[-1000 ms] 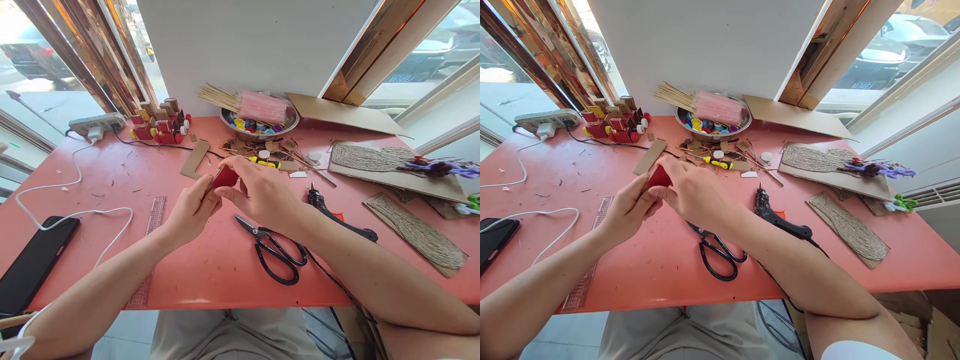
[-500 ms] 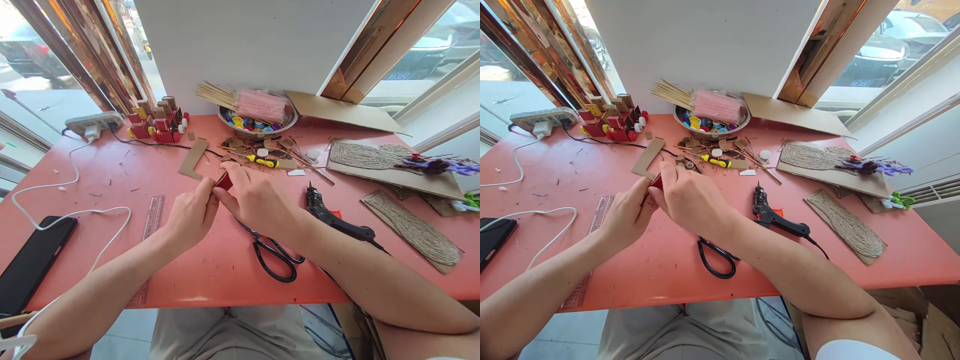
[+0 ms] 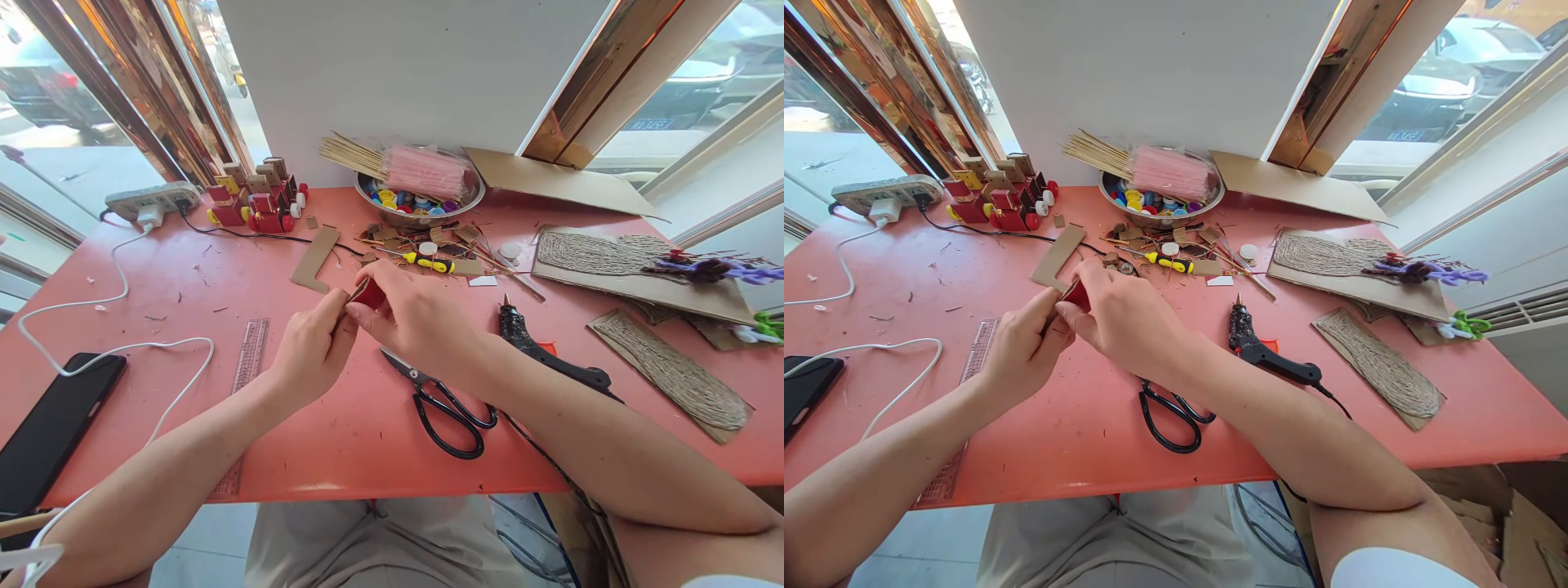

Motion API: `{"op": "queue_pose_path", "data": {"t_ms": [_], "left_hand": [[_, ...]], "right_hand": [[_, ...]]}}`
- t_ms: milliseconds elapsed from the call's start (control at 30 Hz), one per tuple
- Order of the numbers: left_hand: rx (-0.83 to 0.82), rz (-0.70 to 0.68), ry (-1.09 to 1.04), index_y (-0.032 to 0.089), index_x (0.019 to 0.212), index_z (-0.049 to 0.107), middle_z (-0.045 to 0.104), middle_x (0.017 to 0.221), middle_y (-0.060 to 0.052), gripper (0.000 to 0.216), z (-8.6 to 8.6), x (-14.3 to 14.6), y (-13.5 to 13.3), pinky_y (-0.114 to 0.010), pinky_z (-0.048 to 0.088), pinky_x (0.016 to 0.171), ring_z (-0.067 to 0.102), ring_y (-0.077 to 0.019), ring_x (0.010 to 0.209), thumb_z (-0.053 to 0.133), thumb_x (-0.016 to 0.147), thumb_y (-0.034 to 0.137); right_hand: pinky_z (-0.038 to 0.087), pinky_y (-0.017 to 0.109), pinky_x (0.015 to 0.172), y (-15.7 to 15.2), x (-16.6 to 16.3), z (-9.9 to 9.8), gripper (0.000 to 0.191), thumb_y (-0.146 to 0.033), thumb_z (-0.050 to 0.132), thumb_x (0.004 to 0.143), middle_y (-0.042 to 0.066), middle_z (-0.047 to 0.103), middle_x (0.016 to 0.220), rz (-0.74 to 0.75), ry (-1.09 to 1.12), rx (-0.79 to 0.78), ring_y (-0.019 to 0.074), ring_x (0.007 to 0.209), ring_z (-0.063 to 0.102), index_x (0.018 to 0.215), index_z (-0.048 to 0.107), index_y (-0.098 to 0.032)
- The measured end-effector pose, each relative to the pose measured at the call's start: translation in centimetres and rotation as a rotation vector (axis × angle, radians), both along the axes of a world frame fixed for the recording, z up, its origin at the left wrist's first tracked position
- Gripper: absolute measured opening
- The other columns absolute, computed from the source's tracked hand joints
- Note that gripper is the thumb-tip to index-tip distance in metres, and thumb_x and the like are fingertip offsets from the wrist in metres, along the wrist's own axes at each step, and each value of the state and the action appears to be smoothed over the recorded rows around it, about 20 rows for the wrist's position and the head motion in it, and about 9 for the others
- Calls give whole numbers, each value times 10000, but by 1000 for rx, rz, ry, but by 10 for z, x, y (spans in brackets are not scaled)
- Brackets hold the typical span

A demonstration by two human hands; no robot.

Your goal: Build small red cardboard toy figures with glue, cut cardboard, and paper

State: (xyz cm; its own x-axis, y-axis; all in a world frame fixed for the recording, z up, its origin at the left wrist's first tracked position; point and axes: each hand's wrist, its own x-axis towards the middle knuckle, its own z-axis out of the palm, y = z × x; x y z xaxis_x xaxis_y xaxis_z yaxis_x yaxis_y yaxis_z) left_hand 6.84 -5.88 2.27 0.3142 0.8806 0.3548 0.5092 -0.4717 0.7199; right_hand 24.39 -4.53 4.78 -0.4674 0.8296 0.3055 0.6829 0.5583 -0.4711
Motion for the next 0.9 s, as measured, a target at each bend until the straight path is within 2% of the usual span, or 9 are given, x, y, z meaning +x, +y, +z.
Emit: {"op": "queue_pose_path", "data": {"t_ms": [133,233,333,567,900], "left_hand": [[-17,-4,-135,274,736,303,397,505,97,252,-1,0,2,-205,278,454,293,-89,439,445,944,262],[-39,-11,-162,270,734,328,386,506,102,246,0,1,2,-202,282,451,284,-85,445,453,945,253],[-46,-13,-173,266,725,342,380,509,99,242,1,2,1,-197,279,441,292,-83,445,460,935,250],[-17,-17,-191,263,724,366,390,501,97,213,1,2,-3,-192,281,434,313,-81,441,457,916,254],[-28,-35,-208,256,732,410,408,494,98,168,2,2,-4,-195,276,429,318,-77,431,451,893,230]], "right_hand": [[464,281,700,9,6,6,247,-389,595,1040,54,752,842,89,238,-159,185,752,679,1005,691,-165],[474,280,690,11,6,5,328,-463,592,1042,49,752,828,115,357,-216,168,728,666,953,705,-168],[460,272,676,9,3,3,435,-553,559,1050,42,739,796,117,398,-186,154,716,647,893,694,-169],[414,253,648,7,4,1,321,-413,542,1066,20,730,781,135,344,-107,136,689,611,911,704,-182],[419,247,647,7,2,3,410,-477,524,1062,12,696,749,190,447,-135,126,695,607,803,653,-187]]}}
